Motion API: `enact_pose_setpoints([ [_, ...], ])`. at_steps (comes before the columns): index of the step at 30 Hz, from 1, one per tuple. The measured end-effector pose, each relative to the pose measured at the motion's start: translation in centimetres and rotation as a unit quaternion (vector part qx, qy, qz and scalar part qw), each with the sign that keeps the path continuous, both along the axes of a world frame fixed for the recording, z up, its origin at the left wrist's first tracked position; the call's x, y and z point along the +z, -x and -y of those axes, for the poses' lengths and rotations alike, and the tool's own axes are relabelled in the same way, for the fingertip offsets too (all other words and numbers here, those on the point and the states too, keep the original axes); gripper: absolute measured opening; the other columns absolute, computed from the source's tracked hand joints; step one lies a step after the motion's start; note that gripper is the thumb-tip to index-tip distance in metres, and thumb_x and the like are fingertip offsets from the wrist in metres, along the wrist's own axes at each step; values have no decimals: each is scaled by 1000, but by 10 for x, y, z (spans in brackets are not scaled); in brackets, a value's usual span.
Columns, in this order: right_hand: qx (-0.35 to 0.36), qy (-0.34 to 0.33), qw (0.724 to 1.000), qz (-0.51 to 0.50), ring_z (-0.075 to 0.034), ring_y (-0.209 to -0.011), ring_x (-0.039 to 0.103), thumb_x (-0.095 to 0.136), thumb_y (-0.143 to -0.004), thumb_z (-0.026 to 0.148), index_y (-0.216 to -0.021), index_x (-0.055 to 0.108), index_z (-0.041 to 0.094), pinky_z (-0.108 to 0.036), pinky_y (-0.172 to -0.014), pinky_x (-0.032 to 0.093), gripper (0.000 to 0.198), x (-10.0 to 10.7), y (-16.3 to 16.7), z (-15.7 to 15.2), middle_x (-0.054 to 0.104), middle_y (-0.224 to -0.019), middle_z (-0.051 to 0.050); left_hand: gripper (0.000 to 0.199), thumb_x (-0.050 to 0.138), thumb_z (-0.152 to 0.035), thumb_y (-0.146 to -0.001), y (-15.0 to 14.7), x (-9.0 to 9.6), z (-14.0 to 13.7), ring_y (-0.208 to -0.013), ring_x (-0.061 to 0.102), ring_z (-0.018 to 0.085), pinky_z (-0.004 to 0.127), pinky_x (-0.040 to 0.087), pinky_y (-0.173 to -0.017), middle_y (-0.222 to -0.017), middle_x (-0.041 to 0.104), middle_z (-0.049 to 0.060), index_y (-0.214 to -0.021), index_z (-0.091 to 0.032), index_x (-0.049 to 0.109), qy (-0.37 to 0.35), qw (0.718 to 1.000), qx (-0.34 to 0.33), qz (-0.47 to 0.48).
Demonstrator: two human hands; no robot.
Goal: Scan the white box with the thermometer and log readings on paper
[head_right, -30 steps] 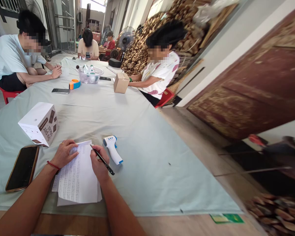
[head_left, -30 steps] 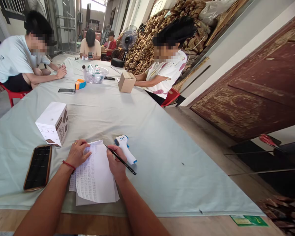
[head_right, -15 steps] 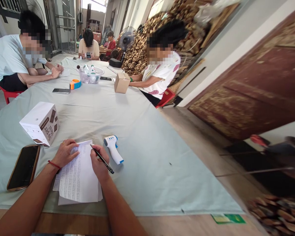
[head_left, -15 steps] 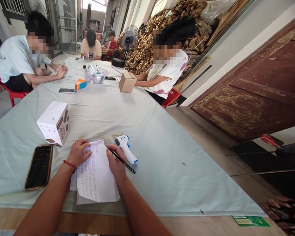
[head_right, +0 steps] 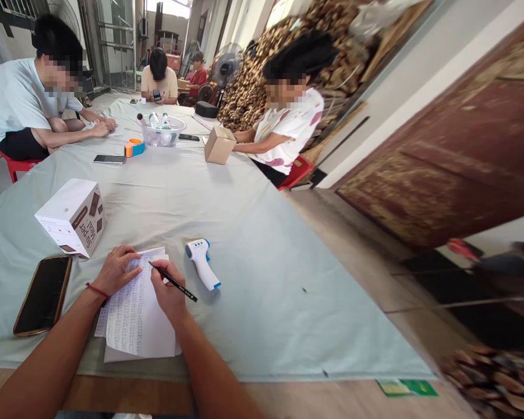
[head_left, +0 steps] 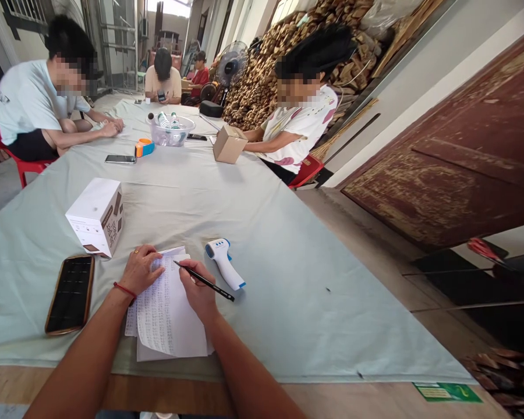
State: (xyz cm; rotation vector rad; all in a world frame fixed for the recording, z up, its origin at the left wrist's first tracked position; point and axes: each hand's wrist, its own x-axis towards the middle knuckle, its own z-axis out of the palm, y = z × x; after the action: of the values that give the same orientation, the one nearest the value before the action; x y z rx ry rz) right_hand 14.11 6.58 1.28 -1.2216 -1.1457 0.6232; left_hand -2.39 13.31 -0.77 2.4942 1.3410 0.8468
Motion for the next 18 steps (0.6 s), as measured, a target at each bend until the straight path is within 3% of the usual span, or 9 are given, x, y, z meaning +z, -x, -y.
enact_pose_setpoints([
  [8,52,27,998,-20,-12,-55,50,58,-78,37,-79,65,21,-26,-53,43,18,-8,1,-3,62,-64,1,19,71,-25,-78,1,-1,1,-101,58,25,43,49,-90,-106,62,7,-96,-22,67,6,1000,-3,-1],
  [11,81,63,994,-34,-12,-52,47,59,-78,42,-80,64,20,-25,-49,40,23,-15,1,-6,56,-58,4,16,72,-20,-75,-1,12,-1,-100,59,26,43,49,-90,-104,63,7,-90,-20,65,21,1000,13,-7],
  [15,83,73,992,-58,-12,-51,45,61,-78,46,-80,64,20,-25,-48,39,27,-21,2,-9,53,-57,5,8,64,-16,-80,-12,68,22,-94,60,24,42,50,-87,-93,62,7,-83,-19,57,-6,995,41,89],
  [18,83,75,990,-82,-12,-53,47,61,-78,48,-81,64,19,-26,-50,41,29,-23,3,-10,57,-61,3,9,56,-30,-91,-18,122,79,-91,62,20,38,53,-81,-95,62,6,-90,-21,55,-21,975,-20,222],
])
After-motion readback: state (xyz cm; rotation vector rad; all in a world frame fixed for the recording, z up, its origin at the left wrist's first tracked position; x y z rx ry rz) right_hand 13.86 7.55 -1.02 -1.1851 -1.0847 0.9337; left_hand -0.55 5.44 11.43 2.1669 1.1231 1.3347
